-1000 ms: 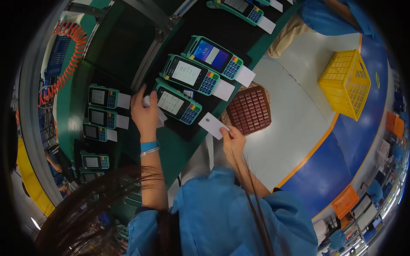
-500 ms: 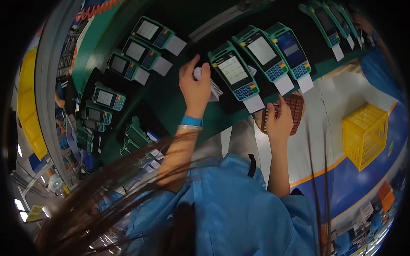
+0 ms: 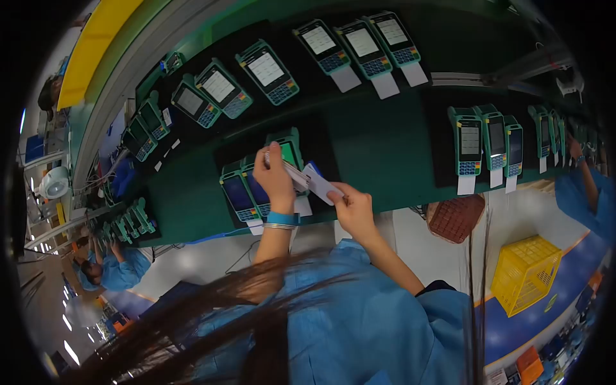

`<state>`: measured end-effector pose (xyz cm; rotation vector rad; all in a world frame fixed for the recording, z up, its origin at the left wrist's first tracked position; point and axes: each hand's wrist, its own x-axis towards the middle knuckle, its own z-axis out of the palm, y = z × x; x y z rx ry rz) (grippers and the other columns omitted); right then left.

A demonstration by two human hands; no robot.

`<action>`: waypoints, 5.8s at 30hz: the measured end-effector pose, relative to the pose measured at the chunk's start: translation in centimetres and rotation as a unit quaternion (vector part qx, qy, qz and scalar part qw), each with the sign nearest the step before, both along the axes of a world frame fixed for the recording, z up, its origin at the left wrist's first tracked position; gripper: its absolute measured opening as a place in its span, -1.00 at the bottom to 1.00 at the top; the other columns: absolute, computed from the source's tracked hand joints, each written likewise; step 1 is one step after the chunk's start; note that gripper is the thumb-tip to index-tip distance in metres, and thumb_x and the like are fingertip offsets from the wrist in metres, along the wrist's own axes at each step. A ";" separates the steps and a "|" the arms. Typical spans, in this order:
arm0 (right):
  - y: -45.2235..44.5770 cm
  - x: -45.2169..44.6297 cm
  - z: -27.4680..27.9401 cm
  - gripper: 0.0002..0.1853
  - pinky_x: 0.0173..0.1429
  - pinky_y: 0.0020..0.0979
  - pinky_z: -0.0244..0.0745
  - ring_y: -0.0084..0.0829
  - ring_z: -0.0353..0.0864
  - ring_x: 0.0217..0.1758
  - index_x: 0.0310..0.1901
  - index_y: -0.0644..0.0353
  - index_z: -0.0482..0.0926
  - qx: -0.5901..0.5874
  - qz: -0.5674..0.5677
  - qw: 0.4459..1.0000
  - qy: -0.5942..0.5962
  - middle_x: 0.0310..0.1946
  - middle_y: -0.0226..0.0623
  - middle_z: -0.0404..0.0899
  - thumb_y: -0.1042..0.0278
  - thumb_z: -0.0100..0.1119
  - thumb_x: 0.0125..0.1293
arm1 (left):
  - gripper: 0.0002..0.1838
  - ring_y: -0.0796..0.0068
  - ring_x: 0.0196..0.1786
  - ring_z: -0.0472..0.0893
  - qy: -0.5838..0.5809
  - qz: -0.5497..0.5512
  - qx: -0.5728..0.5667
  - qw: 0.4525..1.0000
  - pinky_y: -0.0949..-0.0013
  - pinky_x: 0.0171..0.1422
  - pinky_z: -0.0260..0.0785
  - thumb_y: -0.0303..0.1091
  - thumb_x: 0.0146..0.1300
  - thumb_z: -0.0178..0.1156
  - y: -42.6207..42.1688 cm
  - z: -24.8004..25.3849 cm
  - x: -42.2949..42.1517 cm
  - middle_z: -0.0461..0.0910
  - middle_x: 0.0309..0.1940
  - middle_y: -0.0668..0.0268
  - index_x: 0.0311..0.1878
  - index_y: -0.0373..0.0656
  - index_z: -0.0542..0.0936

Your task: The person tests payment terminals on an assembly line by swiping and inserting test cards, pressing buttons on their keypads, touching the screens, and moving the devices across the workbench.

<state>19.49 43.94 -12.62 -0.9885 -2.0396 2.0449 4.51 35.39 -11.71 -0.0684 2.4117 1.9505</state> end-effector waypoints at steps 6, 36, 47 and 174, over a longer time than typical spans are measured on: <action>-1.0 -9.7 -6.5 -0.73 -0.36 -0.58 0.41 -0.59 0.54 -0.44 -0.12 0.46 0.56 -0.127 -0.258 0.951 0.115 -0.41 -0.28 0.63 0.40 0.20 0.25 | -0.60 0.13 -0.07 0.58 0.209 -0.179 -0.264 0.925 0.24 0.00 0.44 -0.17 0.07 0.28 -7.1 7.6 -13.3 0.53 -0.05 0.13 -0.03 -0.12 0.60; 2.9 -21.9 -9.4 -0.67 -0.22 -0.49 0.49 -0.51 0.59 -0.30 -0.09 0.45 0.57 -0.128 -0.157 0.977 0.061 -0.32 -0.27 0.63 0.31 0.22 0.27 | -0.67 0.10 -0.40 0.62 0.331 -0.239 -0.450 0.794 0.17 -0.36 0.48 -0.02 0.18 0.14 3.0 4.3 -24.9 0.65 -0.34 0.21 -0.28 -0.11 0.63; 4.5 -21.7 -5.4 -0.68 -0.28 -0.33 0.47 -0.25 0.65 -0.38 -0.26 0.35 0.61 0.195 0.075 0.976 -0.053 -0.46 0.00 0.61 0.18 0.18 0.22 | -0.62 0.08 -0.30 0.62 0.342 -0.227 -0.454 0.791 0.13 -0.27 0.50 0.03 0.18 0.13 2.0 4.7 -25.5 0.65 -0.39 0.18 -0.30 -0.12 0.66; -19.3 -33.7 -5.9 -0.60 0.19 -0.16 0.35 -0.02 0.37 0.12 0.02 0.32 0.43 0.396 0.442 0.805 -0.016 -0.03 -0.02 0.44 0.48 0.09 0.07 | -0.68 0.52 -0.36 0.34 -0.395 0.105 0.428 0.806 0.35 -0.27 0.22 -0.16 0.11 0.32 -52.9 -12.3 -8.6 0.44 -0.41 0.38 -0.35 -0.23 0.49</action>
